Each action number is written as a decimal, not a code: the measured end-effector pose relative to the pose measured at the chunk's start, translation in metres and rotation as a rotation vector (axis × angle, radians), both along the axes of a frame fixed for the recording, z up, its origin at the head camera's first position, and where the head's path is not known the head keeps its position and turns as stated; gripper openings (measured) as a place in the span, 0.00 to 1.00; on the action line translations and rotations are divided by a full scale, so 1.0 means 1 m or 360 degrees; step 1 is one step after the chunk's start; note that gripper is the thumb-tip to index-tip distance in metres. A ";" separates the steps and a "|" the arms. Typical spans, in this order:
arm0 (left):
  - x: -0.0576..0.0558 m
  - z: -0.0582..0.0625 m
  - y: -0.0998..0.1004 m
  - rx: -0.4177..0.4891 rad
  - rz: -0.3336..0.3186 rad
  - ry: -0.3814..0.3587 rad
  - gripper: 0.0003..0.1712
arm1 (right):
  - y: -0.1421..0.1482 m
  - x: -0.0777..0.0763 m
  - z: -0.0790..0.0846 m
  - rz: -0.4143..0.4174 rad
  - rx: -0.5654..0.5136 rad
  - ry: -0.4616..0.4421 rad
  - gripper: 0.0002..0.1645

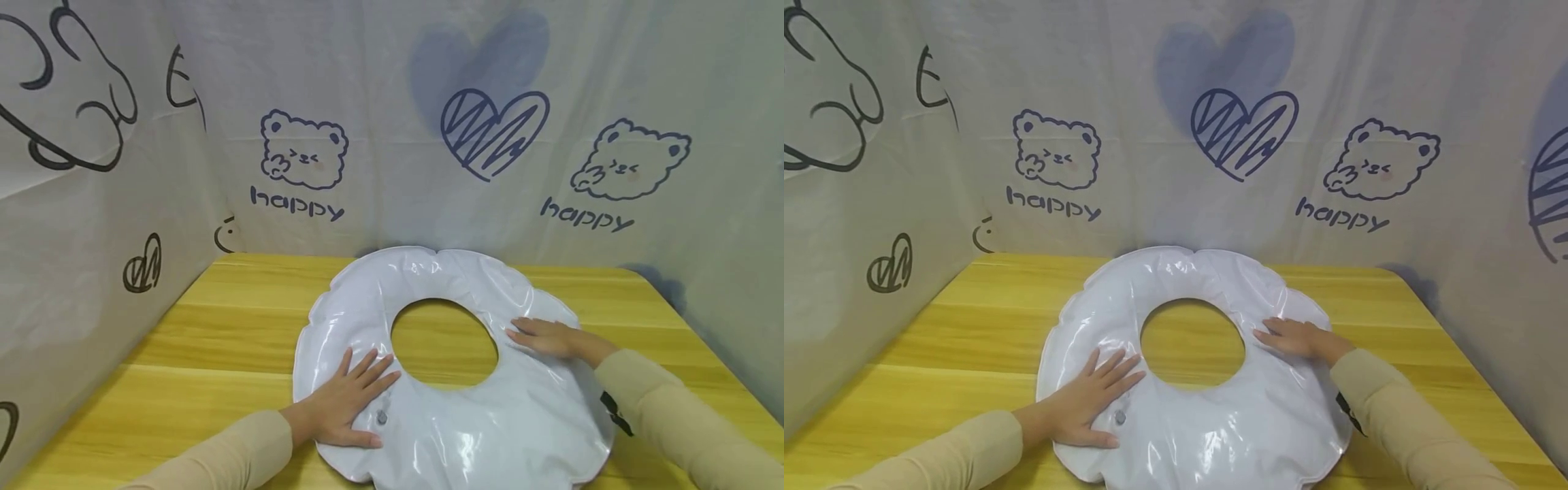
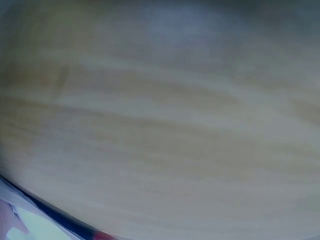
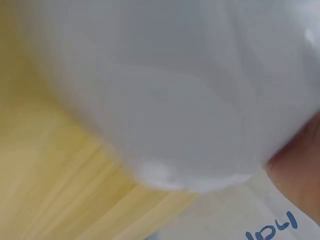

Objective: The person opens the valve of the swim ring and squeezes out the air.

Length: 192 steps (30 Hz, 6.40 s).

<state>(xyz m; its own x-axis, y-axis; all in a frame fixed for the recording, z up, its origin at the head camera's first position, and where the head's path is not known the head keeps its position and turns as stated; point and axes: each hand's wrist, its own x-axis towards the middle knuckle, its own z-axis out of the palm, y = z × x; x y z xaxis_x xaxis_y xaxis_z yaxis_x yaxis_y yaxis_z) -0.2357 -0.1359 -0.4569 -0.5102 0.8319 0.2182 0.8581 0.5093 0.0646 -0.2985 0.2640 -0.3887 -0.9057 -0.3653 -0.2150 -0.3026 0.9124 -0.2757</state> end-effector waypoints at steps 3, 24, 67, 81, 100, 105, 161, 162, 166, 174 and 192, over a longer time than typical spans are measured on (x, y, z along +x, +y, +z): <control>-0.001 0.000 -0.001 -0.0023 0.0018 -0.0040 0.56 | 0.006 0.015 0.004 0.0047 -0.0085 -0.0040 0.45; 0.000 0.004 0.000 -0.0036 0.0045 -0.0186 0.51 | 0.026 0.071 -0.059 0.0351 -0.0505 0.0236 0.44; 0.000 0.000 0.001 -0.0002 0.0023 -0.0141 0.50 | 0.001 0.086 -0.060 0.0773 -0.0041 0.1009 0.42; -0.001 0.003 -0.002 0.0005 0.0016 -0.0104 0.51 | -0.030 0.106 -0.069 0.0943 -0.0004 0.0980 0.45; 0.000 0.002 0.000 0.0017 0.0021 -0.0091 0.51 | -0.099 0.139 -0.059 0.0463 -0.0575 0.0351 0.46; -0.001 0.003 0.002 -0.0013 0.0036 -0.0073 0.50 | -0.104 0.132 -0.053 0.0560 -0.0301 0.0282 0.35; -0.022 0.012 0.009 -0.0139 0.0742 -0.0059 0.48 | -0.038 0.073 -0.032 0.0144 -0.0021 0.0174 0.50; -0.022 0.011 0.007 -0.0123 0.0748 -0.0072 0.48 | -0.040 0.072 -0.032 0.0151 -0.0017 0.0174 0.50; -0.020 0.009 0.003 -0.0107 0.0779 -0.0070 0.48 | -0.045 0.071 -0.031 0.0175 -0.0016 0.0177 0.50; -0.019 0.009 -0.005 -0.0089 0.0804 -0.0089 0.48 | -0.052 0.062 -0.037 0.0206 -0.0031 0.0186 0.50; -0.032 -0.002 -0.012 -0.0007 0.0769 0.0033 0.46 | -0.057 0.053 -0.051 0.0203 0.0004 0.0255 0.52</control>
